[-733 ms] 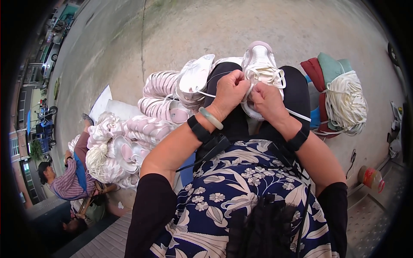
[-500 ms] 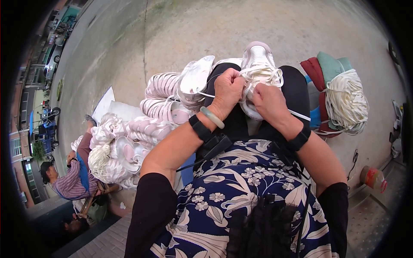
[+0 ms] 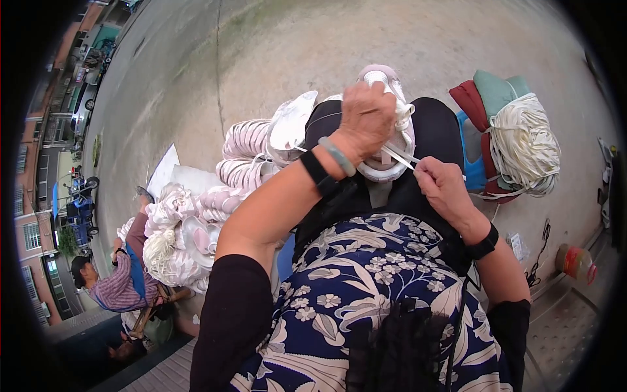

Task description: The person is lacing several pairs of white and pink sneakers while sitting on the ground outside.

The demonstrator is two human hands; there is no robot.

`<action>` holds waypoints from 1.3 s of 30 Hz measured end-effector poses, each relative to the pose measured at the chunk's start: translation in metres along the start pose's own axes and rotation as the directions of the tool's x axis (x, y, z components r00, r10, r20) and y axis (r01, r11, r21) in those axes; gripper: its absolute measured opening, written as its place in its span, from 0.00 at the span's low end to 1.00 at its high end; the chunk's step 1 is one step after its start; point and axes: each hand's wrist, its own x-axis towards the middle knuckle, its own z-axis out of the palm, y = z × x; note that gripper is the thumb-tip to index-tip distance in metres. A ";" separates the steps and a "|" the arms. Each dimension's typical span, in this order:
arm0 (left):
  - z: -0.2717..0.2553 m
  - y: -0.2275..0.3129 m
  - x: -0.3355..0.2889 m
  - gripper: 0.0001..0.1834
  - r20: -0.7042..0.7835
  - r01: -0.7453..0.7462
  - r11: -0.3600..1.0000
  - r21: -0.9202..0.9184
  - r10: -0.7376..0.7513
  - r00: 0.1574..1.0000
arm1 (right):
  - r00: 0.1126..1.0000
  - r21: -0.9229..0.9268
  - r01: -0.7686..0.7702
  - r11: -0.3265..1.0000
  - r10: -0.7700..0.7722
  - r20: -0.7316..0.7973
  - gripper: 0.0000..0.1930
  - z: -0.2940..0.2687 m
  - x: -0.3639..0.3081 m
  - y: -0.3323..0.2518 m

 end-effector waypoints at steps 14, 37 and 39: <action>-0.035 -0.017 -0.037 0.02 -0.051 0.191 0.943 -0.273 -0.213 0.976 | 0.993 -0.107 0.116 0.987 -0.114 0.024 0.04 -0.044 -0.022 0.013; -0.026 -0.016 -0.073 0.03 0.267 0.593 0.626 -0.506 -0.540 0.798 | 0.872 -0.482 0.445 0.755 -0.488 0.041 0.12 -0.030 0.014 0.030; -0.025 -0.016 -0.073 0.03 0.268 0.578 0.654 -0.489 -0.518 0.812 | 0.908 -0.258 0.353 0.899 -0.396 -0.135 0.10 -0.039 0.012 0.030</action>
